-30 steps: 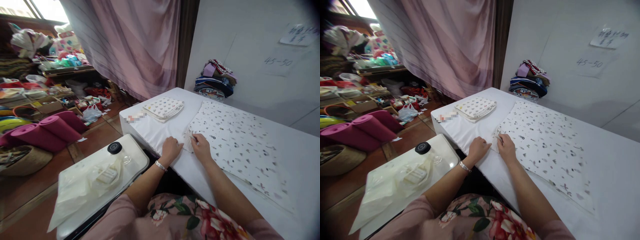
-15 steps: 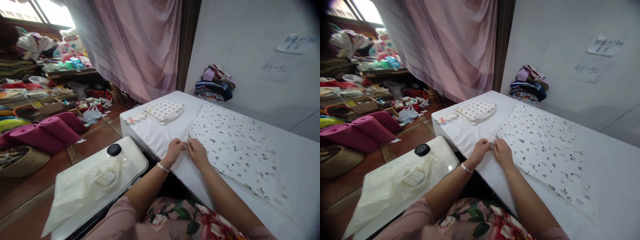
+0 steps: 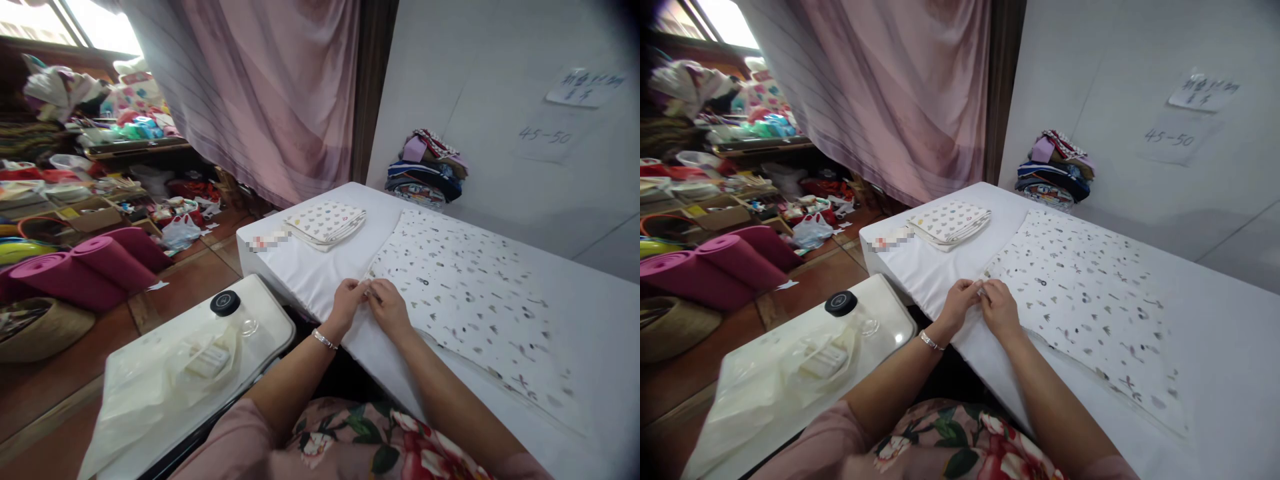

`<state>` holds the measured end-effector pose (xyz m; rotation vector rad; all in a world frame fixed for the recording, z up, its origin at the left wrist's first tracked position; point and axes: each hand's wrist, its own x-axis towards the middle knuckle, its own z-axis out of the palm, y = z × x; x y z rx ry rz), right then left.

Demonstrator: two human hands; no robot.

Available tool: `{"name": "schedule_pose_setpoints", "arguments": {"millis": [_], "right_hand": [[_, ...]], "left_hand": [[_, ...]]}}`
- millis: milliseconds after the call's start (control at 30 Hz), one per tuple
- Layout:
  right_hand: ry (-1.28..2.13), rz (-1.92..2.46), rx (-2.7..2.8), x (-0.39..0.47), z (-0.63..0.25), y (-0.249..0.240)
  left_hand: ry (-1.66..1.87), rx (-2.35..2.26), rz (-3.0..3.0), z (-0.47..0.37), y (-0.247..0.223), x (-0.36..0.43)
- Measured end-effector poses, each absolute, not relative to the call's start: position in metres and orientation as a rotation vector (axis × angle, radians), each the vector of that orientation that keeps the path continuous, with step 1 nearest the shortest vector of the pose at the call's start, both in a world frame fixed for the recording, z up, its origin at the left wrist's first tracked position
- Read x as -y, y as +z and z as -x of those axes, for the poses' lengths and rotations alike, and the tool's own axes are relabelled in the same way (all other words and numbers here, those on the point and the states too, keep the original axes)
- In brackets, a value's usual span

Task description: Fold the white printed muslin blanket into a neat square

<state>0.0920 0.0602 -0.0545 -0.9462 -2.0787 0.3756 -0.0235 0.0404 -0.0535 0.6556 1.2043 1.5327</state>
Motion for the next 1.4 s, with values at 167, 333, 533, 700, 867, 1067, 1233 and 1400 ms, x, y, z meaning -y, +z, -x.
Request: {"name": "schedule_pose_setpoints", "arguments": {"millis": [167, 333, 533, 700, 867, 1067, 1233, 1400], "right_hand": [[0.585, 0.953, 2.032, -0.059, -0.093, -0.062], [0.696, 0.978, 1.918, -0.074, -0.105, -0.056], [0.514, 1.154, 2.158, -0.123, -0.102, -0.042], [0.444, 1.229, 2.530, -0.149, -0.089, -0.036], [0.400, 1.228, 2.579, -0.159, -0.082, -0.031], [0.567, 1.269, 2.406, -0.147, -0.087, -0.051], [0.581, 1.291, 2.209, -0.096, -0.165, -0.059], [0.387, 1.780, 1.679, -0.023, -0.307, -0.047]], "left_hand": [[1.510, -1.268, -0.665, 0.029, -0.061, -0.044], [1.465, -1.405, -0.855, 0.038, -0.070, -0.044], [1.440, -1.542, -1.059, 0.043, -0.084, -0.045], [1.436, -1.575, -1.074, 0.045, -0.089, -0.045], [1.406, -1.581, -1.092, 0.046, -0.089, -0.047], [1.298, -1.694, -1.253, 0.056, -0.080, -0.049], [1.054, -1.836, -1.491, 0.070, -0.071, -0.051], [0.896, -1.847, -1.603, 0.080, -0.067, -0.061]]}}
